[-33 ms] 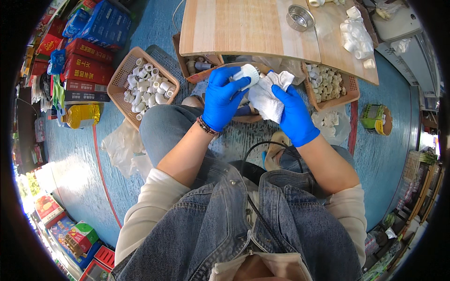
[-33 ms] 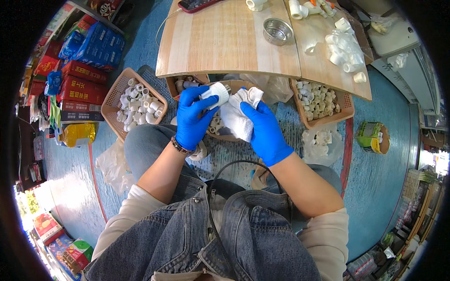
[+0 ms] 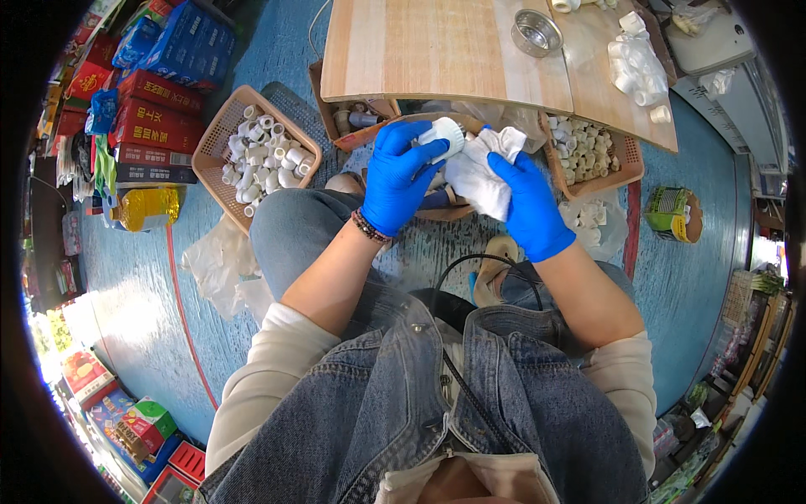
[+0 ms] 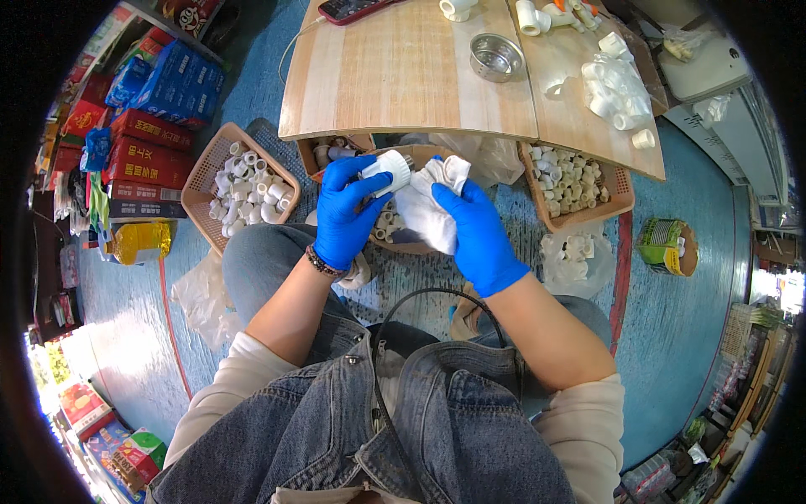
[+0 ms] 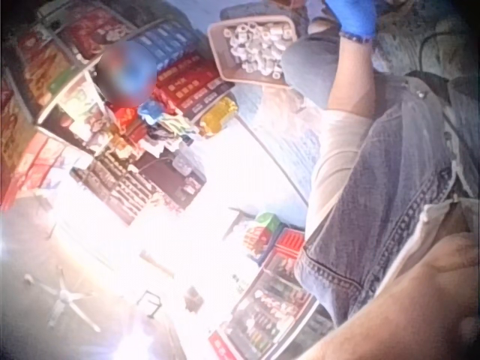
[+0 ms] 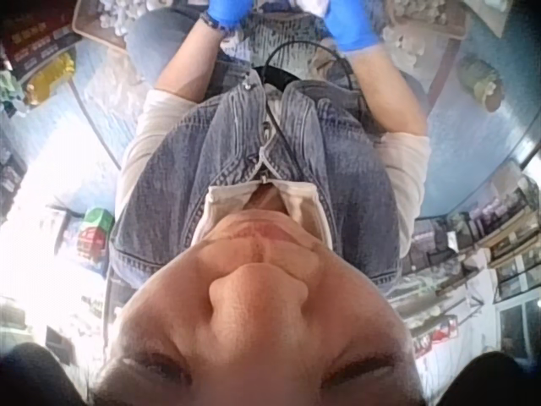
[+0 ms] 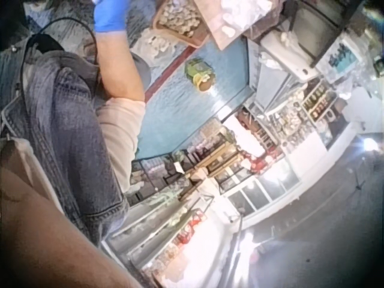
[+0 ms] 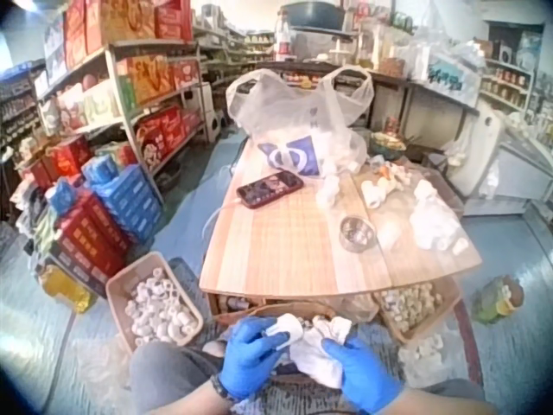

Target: The person sits on the floor and wipes white plastic pipe fittings with a white cloth. They pick up each fitting from a cardboard box, wipe it thoroughly, and place it into a plastic basket. The person repeats this process for multiple fittings.

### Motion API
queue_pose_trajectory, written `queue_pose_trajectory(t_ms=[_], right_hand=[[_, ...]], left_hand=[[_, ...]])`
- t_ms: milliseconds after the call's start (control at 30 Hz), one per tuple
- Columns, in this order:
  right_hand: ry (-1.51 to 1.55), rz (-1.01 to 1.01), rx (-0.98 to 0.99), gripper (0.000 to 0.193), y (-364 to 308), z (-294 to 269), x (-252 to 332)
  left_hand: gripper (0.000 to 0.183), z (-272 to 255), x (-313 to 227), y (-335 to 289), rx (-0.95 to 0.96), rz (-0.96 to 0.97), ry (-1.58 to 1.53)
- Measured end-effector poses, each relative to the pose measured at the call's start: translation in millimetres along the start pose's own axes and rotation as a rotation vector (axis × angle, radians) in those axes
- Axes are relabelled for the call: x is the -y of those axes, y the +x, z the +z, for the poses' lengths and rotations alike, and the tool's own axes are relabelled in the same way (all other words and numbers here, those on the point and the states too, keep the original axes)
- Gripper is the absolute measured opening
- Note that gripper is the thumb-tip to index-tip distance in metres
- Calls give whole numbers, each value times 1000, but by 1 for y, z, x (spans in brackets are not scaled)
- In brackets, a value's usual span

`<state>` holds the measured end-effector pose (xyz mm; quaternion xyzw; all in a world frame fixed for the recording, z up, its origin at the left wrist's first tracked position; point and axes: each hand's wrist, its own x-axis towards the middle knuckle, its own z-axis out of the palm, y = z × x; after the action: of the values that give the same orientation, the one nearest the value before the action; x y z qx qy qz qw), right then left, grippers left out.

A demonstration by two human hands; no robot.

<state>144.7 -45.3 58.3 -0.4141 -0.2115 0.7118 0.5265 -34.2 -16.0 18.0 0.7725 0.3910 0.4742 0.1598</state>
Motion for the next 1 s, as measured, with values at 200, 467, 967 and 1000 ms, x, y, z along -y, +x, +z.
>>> queue_pose_trajectory(t_ms=[200, 467, 967, 1000], right_hand=[[-29, -252, -66, 39, -2, -1, 48], [-1040, -479, 75, 43, -5, 12, 27], [-1048, -245, 99, 37, 7, 4, -8], [-976, -284, 101, 36, 11, -2, 0]], left_hand=[[36, 7, 3, -4, 6, -800, -1286], [31, 21, -1, -14, 1, -819, -1195], [27, -45, 15, 0, 122, -806, -832], [28, -57, 20, -4, 166, -657, -637]])
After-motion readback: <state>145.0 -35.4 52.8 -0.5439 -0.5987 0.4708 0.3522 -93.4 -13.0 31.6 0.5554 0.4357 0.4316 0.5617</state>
